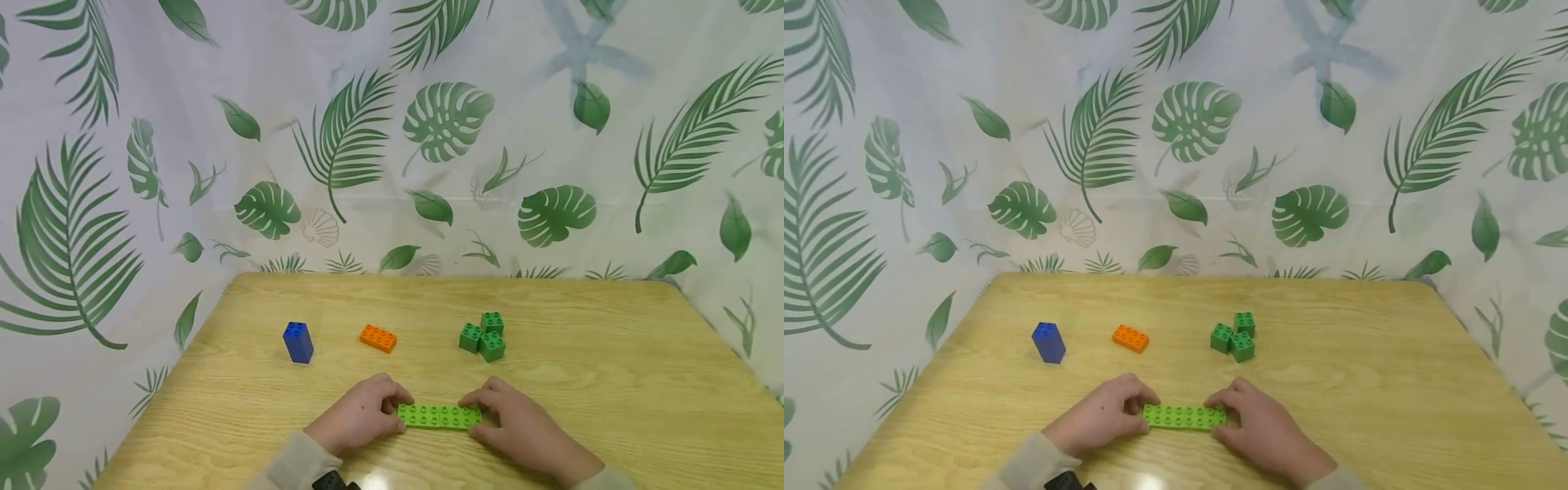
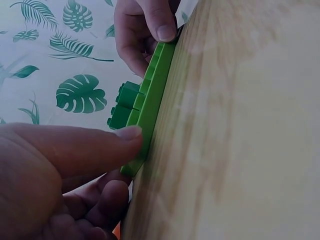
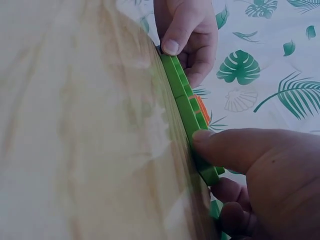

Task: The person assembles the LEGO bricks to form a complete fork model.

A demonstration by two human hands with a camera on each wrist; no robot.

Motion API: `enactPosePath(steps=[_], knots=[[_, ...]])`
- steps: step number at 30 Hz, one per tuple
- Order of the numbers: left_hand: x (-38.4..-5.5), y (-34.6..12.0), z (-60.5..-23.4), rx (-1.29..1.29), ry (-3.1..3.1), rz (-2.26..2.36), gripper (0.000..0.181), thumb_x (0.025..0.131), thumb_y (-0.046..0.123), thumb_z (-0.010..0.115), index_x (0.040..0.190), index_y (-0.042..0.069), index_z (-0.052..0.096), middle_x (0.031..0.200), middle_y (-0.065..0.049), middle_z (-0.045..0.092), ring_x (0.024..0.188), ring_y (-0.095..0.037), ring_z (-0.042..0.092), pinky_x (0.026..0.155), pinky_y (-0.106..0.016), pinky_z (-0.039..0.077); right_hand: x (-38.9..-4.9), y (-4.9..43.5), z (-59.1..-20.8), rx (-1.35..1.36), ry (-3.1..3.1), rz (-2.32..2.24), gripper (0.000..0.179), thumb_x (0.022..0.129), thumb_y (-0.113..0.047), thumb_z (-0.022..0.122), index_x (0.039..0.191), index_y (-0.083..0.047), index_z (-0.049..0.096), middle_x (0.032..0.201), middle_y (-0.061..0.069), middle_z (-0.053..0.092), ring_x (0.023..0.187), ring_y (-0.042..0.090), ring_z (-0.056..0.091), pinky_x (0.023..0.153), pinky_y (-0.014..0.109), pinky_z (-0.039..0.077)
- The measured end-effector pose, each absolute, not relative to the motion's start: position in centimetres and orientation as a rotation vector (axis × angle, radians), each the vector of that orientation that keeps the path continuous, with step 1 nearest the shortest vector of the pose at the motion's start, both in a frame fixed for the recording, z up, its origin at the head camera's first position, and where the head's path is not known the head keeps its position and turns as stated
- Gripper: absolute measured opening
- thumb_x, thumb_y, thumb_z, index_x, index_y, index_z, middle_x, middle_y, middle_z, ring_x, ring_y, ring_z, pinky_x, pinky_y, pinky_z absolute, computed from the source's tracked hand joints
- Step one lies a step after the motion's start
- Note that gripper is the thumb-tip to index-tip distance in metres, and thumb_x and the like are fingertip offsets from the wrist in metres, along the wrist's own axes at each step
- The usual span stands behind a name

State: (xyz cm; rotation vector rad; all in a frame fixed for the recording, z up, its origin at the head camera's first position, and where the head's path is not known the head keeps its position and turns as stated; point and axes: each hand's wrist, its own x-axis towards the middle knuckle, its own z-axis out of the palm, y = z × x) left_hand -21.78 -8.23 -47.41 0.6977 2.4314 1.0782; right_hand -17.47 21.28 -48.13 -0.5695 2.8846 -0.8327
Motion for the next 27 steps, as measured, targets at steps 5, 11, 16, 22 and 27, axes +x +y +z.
enactPosePath(steps=[5, 11, 16, 22, 27], knots=[[-21.81, -8.19, -47.29, 0.706, 2.448, 1.069, 0.028, 0.090, 0.020, 0.077, 0.118, 0.023, 0.073, 0.096, 0.010, 0.057, 0.085, -0.009, 0.053, 0.076, -0.028, 0.046, -17.59, 21.14, -47.88, -0.578, 2.891, -0.847, 0.030, 0.089, -0.042, 0.077, 0.117, -0.035, 0.069, 0.098, -0.016, 0.049, 0.078, 0.005, 0.046, 0.068, 0.027, 0.041], [-21.78, -8.29, -47.16, 0.700, 2.466, 1.057, 0.029, 0.091, 0.020, 0.077, 0.119, 0.022, 0.072, 0.097, 0.011, 0.056, 0.086, -0.009, 0.053, 0.076, -0.028, 0.046, -17.73, 21.06, -47.71, -0.590, 2.872, -0.863, 0.030, 0.089, -0.044, 0.077, 0.117, -0.037, 0.069, 0.099, -0.016, 0.049, 0.078, 0.005, 0.046, 0.068, 0.027, 0.041], [-21.77, -8.46, -47.21, 0.699, 2.465, 1.059, 0.029, 0.091, 0.020, 0.077, 0.119, 0.023, 0.072, 0.097, 0.011, 0.056, 0.086, -0.009, 0.053, 0.076, -0.028, 0.046, -17.76, 21.00, -47.81, -0.603, 2.860, -0.881, 0.030, 0.089, -0.045, 0.077, 0.117, -0.036, 0.069, 0.098, -0.015, 0.049, 0.078, 0.005, 0.046, 0.067, 0.027, 0.041], [-21.72, -8.55, -47.37, 0.706, 2.448, 1.078, 0.030, 0.090, 0.022, 0.078, 0.119, 0.023, 0.072, 0.097, 0.010, 0.056, 0.086, -0.009, 0.053, 0.076, -0.028, 0.046, -17.69, 21.07, -47.67, -0.525, 2.836, -0.960, 0.039, 0.090, -0.049, 0.074, 0.124, -0.032, 0.067, 0.099, -0.013, 0.051, 0.081, 0.008, 0.048, 0.070, 0.028, 0.042], [-21.75, -8.36, -47.43, 0.717, 2.437, 1.088, 0.030, 0.090, 0.022, 0.078, 0.119, 0.023, 0.072, 0.097, 0.010, 0.057, 0.085, -0.009, 0.053, 0.076, -0.027, 0.046, -18.02, 21.69, -47.19, -0.422, 2.847, -1.034, 0.042, 0.093, -0.043, 0.073, 0.131, -0.028, 0.064, 0.106, -0.007, 0.055, 0.076, 0.011, 0.050, 0.067, 0.028, 0.045]])
